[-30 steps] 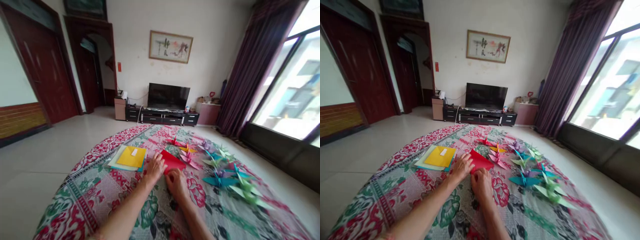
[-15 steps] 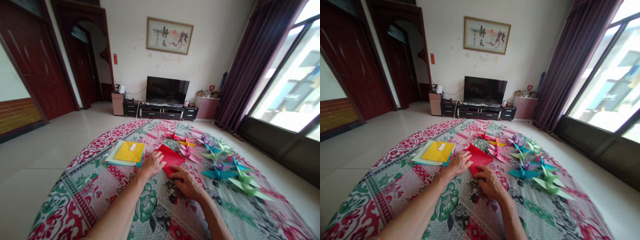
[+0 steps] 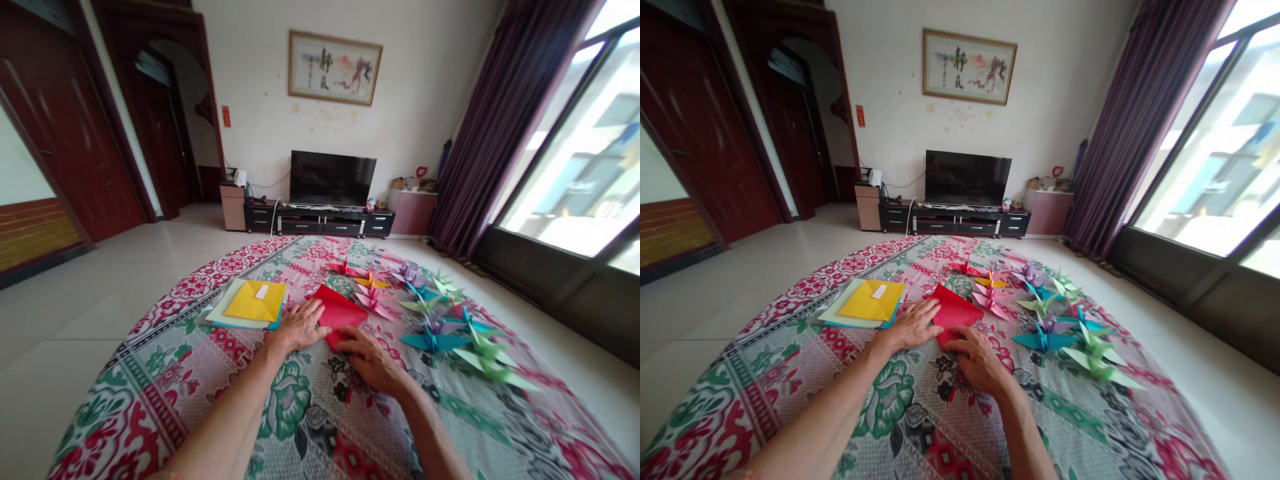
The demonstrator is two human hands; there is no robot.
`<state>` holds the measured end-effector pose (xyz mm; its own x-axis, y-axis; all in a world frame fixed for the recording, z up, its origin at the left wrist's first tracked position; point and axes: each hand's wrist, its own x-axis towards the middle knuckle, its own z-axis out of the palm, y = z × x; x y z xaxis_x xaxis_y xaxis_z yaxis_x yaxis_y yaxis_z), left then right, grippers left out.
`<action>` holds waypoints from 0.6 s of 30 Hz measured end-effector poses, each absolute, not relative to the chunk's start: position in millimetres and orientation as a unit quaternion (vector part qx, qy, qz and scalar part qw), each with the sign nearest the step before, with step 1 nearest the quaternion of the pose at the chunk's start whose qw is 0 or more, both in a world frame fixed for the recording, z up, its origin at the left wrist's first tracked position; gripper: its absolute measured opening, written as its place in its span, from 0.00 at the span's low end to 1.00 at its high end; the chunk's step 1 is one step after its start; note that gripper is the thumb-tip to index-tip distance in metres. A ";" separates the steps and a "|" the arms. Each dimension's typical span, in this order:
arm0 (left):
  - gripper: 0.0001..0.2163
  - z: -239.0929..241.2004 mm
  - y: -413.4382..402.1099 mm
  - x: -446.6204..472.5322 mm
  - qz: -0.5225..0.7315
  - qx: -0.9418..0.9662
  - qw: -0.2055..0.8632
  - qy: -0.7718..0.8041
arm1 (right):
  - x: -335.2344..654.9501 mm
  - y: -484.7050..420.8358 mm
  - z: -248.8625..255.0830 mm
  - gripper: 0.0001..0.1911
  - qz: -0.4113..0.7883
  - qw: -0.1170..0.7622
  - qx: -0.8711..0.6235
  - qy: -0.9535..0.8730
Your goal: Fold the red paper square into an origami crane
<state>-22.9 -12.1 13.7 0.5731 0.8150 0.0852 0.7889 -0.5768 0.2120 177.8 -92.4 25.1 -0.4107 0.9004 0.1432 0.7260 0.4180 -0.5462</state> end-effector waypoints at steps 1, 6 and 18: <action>0.31 15.2 -12.4 -23.1 0.080 0.884 0.079 0.453 | 178.1 -92.1 23.5 0.25 0.203 0.214 -0.497 -0.816; 0.35 19.1 -12.5 -24.4 0.057 0.887 0.094 0.449 | 179.1 -91.7 20.6 0.27 0.206 0.208 -0.492 -0.820; 0.37 9.9 -9.0 -25.4 0.070 0.889 0.087 0.444 | 177.5 -93.1 32.5 0.27 0.228 0.194 -0.488 -0.820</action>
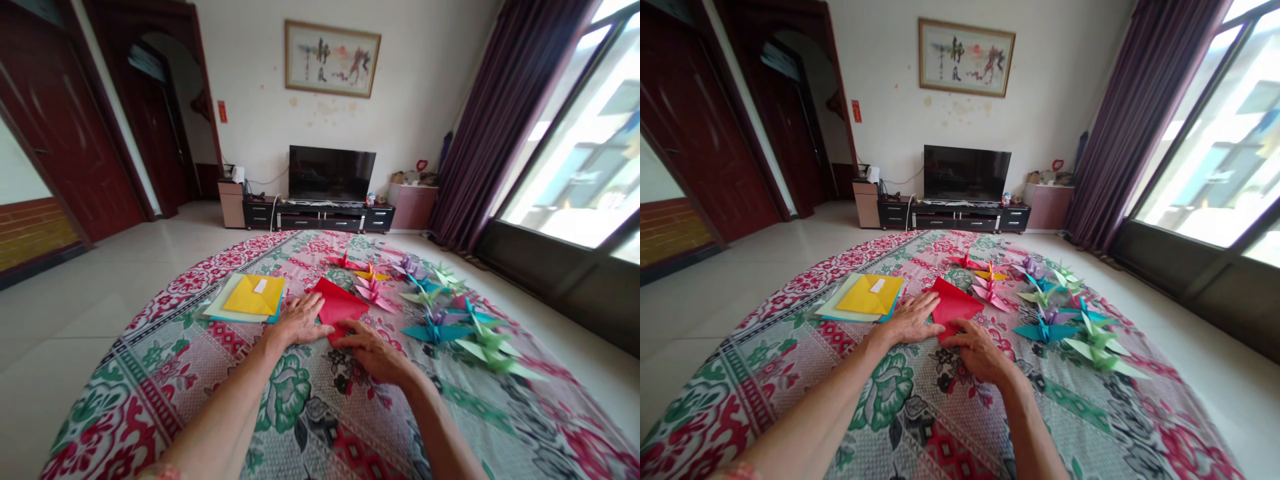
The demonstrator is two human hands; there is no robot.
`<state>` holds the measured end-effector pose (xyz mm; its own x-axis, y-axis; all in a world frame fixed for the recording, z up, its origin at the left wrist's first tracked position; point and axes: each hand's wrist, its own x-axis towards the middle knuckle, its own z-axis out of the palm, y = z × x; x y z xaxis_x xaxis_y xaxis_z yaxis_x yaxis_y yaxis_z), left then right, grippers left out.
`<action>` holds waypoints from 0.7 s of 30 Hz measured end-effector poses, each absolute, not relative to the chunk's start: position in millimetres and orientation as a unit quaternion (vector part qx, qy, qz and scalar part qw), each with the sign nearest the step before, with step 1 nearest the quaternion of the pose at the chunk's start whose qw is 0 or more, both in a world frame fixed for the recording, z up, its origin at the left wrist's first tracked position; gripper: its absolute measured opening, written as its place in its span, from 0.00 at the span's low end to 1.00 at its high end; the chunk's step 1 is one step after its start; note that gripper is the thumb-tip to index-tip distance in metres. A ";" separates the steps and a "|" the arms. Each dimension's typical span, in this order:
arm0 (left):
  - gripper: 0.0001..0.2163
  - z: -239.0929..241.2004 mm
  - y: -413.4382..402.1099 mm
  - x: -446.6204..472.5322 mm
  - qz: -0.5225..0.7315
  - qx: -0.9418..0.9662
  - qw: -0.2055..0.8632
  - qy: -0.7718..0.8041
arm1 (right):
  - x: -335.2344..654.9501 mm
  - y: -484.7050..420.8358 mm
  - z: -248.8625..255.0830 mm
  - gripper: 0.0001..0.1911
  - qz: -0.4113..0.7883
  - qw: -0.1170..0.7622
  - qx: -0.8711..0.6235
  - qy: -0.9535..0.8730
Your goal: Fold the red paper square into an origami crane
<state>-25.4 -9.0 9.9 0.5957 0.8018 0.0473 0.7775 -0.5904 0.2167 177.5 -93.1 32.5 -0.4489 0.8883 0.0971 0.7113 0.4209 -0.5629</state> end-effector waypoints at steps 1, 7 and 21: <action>0.37 9.9 -9.2 -25.4 0.072 0.889 0.087 0.445 | 177.6 -93.1 32.1 0.27 0.227 0.198 -0.486 -0.821; 0.36 13.5 -11.3 -23.5 0.066 0.886 0.091 0.450 | 177.5 -92.0 32.2 0.29 0.228 0.194 -0.487 -0.820; 0.40 15.6 -10.6 -23.1 0.053 0.887 0.102 0.447 | 179.4 -93.0 34.3 0.30 0.245 0.199 -0.480 -0.819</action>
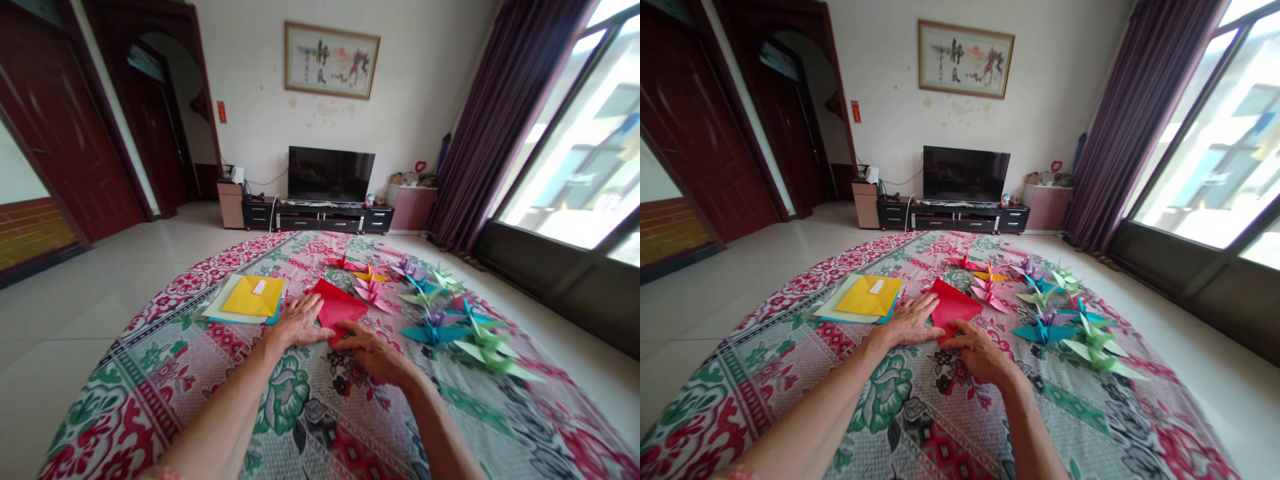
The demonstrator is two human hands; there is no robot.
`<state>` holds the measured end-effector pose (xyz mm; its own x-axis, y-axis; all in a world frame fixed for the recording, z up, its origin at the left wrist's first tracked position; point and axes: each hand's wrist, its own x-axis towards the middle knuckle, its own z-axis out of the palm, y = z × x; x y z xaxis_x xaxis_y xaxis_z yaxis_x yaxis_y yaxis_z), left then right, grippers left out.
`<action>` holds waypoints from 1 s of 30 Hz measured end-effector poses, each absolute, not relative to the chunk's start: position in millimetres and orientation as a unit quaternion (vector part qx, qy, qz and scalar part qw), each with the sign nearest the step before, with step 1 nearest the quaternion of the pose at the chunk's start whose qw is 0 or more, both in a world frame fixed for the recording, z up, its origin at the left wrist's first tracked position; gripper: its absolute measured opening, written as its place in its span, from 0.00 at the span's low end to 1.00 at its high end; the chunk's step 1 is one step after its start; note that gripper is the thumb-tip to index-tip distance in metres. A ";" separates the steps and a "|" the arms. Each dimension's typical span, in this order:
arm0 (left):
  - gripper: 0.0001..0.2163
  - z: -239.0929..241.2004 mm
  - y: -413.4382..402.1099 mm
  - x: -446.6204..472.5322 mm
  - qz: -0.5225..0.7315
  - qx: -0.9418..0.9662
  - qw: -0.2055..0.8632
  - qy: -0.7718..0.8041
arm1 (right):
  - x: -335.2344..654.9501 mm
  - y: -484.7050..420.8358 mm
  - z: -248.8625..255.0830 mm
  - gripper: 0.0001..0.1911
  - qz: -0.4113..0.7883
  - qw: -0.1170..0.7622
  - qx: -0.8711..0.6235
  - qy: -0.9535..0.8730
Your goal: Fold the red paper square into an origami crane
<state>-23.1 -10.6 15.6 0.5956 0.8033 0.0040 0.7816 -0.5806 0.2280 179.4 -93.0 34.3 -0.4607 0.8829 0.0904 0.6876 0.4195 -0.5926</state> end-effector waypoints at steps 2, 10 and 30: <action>0.41 14.6 -10.1 -23.4 0.056 0.888 0.099 0.445 | 180.3 -92.9 34.0 0.31 0.248 0.193 -0.483 -0.817; 0.42 12.4 -11.0 -22.8 0.070 0.890 0.093 0.442 | 183.8 -89.5 29.6 0.26 0.269 0.216 -0.468 -0.814; 0.40 19.7 -16.6 -22.5 0.069 0.888 0.099 0.444 | 151.9 -82.6 11.4 0.18 0.092 0.341 -0.510 -0.784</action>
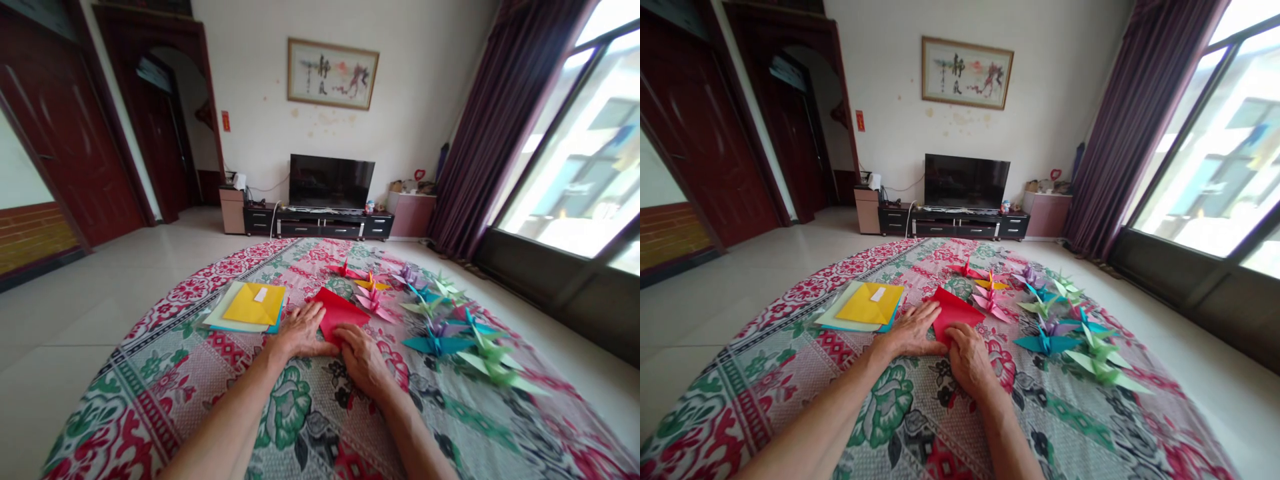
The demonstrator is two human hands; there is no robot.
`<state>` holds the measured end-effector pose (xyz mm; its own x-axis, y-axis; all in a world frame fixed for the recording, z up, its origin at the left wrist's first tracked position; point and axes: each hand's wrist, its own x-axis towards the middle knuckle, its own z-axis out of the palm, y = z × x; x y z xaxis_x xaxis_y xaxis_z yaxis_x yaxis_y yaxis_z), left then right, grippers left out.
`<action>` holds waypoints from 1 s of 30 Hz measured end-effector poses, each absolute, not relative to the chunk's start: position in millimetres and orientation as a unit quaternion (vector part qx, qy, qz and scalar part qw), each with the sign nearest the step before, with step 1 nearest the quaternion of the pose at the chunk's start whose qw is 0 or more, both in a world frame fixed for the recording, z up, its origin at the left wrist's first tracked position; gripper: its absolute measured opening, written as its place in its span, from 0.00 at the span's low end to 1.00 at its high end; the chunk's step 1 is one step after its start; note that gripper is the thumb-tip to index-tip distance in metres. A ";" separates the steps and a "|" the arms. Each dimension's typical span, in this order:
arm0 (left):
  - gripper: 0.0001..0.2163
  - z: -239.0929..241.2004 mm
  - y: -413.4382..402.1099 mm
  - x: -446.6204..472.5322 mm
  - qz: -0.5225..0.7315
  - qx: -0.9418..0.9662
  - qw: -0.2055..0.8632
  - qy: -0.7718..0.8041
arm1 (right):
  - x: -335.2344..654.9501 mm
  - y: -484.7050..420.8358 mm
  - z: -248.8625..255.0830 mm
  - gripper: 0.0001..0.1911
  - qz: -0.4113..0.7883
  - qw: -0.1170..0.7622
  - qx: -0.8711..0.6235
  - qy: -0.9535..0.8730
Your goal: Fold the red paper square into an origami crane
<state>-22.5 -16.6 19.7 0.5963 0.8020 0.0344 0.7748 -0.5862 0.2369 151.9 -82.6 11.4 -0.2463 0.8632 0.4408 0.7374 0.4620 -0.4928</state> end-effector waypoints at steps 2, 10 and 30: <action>0.40 19.2 -16.5 -22.7 0.068 0.889 0.098 0.442 | 152.4 -78.8 9.8 0.18 0.068 0.337 -0.537 -0.771; 0.41 17.4 -15.1 -22.7 0.070 0.889 0.100 0.442 | 158.2 -54.1 14.2 0.21 0.026 0.204 -0.612 -0.764; 0.44 20.5 -12.3 -22.9 0.059 0.895 0.109 0.429 | 151.3 -51.0 20.1 0.24 0.024 0.171 -0.655 -0.735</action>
<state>-22.9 -12.3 20.5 0.6247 0.7808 0.0116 0.7552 -0.6078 0.2454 151.3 -51.0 20.1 -0.0824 0.9722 0.2194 0.9555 0.1396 -0.2598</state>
